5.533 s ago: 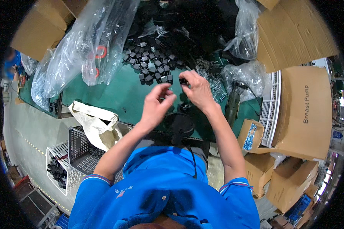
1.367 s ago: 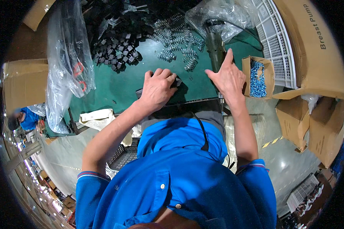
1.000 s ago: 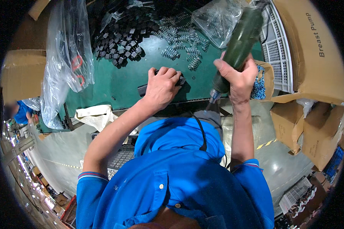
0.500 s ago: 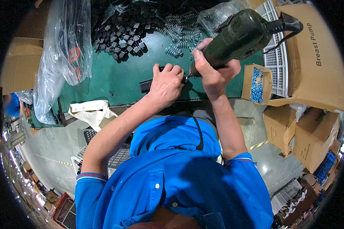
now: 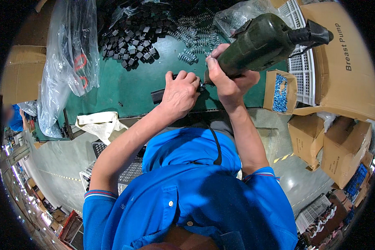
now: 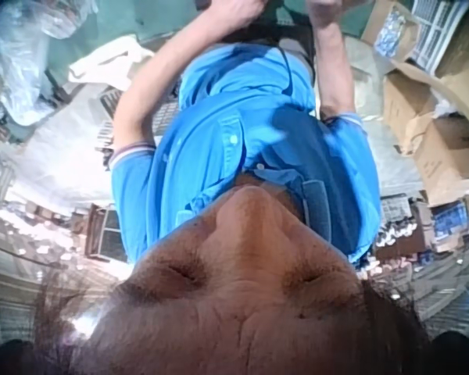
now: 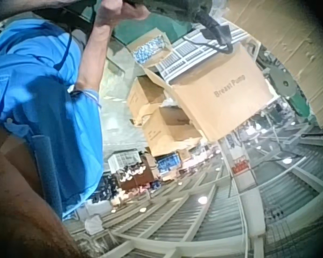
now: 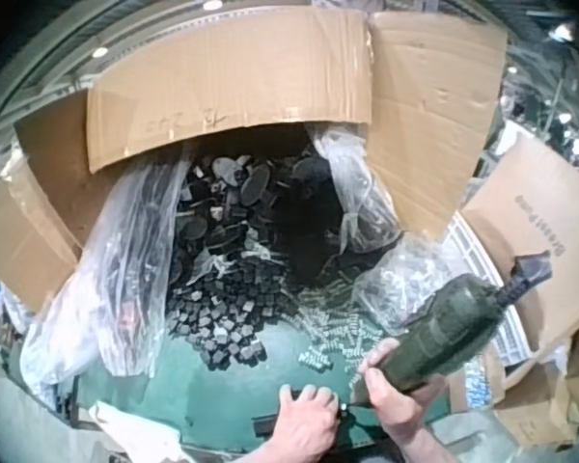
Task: The person assembles small black plastic components on a green workbench, inserting metal springs and using a power screwdriver to fasten screws. They repeatedly pick up parts, align them, and secure them with the tool.
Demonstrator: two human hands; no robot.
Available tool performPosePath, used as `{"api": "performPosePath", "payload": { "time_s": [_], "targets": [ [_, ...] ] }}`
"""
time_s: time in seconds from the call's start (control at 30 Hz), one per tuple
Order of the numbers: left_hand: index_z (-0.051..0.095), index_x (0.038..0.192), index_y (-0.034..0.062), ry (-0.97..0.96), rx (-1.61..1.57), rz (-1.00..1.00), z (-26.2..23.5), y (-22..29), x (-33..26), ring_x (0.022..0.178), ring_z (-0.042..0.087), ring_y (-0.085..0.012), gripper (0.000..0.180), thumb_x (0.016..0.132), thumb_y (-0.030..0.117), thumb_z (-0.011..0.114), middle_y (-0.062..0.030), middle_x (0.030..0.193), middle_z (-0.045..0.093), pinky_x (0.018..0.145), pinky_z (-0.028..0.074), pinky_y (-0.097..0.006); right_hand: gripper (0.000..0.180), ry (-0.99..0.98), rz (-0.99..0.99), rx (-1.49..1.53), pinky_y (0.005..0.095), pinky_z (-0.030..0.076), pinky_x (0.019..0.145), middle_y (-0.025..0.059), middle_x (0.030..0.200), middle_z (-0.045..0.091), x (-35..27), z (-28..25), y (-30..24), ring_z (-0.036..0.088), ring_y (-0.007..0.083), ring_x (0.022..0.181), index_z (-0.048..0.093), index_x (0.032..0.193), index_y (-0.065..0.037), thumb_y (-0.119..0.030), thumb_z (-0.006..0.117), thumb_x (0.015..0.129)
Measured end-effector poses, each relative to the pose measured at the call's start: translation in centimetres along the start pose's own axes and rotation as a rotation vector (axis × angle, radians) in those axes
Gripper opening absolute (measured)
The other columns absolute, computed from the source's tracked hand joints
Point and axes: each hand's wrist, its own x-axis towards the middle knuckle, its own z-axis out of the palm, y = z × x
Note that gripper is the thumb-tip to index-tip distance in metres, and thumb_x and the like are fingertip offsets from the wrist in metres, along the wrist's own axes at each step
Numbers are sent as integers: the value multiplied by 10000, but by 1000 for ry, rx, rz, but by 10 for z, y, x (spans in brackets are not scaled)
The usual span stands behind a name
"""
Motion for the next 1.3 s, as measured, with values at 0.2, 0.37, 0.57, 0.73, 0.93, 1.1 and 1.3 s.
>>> {"api": "performPosePath", "payload": {
  "time_s": [0.2, 0.37, 0.57, 0.73, 0.93, 1.1, 1.3],
  "targets": [
    [664, 1010, 92, 27, 1, 2, 2, 0, 0, 1000, 544, -231, 275, 795, 254, 716, -34, 962, 575, 856, 363, -485, 398, -70, 24, -145, 335, 531, 751, 120, 897, 640, -1, -5, 3, 632, 196, 765, 509, 1180, 77, 58, 602, 794],
    [658, 877, 87, 162, -44, 32, 9, -1, 0, 920, 566, -246, 143, 747, 142, 635, -56, 898, 575, 818, 363, -492, 464, -182, -118, -149, 363, 523, 816, 99, 881, 606, -6, -4, 9, 630, 200, 759, 462, 1212, 57, 53, 621, 776],
    [660, 879, 91, 189, -58, 33, 12, -1, -2, 925, 566, -245, 134, 764, 155, 635, -53, 899, 576, 822, 361, -491, 634, -238, 60, 114, 386, 505, 785, 87, 900, 542, -20, -3, 11, 572, 195, 811, 327, 1319, 42, 62, 616, 755],
    [662, 895, 94, 186, -37, 46, 10, -3, -3, 932, 564, -241, 145, 786, 189, 658, -49, 907, 577, 825, 363, -486, 719, -249, 139, 133, 371, 515, 737, 75, 871, 544, -23, -3, 15, 581, 193, 771, 325, 1397, 50, 73, 600, 734],
    [658, 1053, 108, 89, -38, 10, 3, -1, -7, 1009, 561, -248, 302, 795, 245, 736, -43, 994, 598, 860, 392, -495, 823, -328, 76, 504, 346, 509, 715, 85, 834, 551, 13, -18, -22, 586, 212, 736, 317, 1474, 41, -71, 624, 719],
    [661, 1032, 114, 95, -97, -5, -3, -4, -6, 1020, 567, -257, 304, 770, 235, 758, -52, 972, 596, 851, 396, -492, 338, 4, 288, -184, 300, 494, 622, 64, 797, 621, 28, -74, -44, 608, 157, 652, 575, 1104, 43, -12, 677, 787],
    [639, 991, 69, 215, -63, -1, -53, -4, -59, 971, 587, -290, 321, 739, 229, 759, -92, 927, 599, 908, 399, -504, 715, -173, 340, -1038, 385, 525, 862, 221, 1117, 680, -12, -120, 14, 681, 292, 946, 519, 1347, 73, -174, 809, 741]
  ]
}}
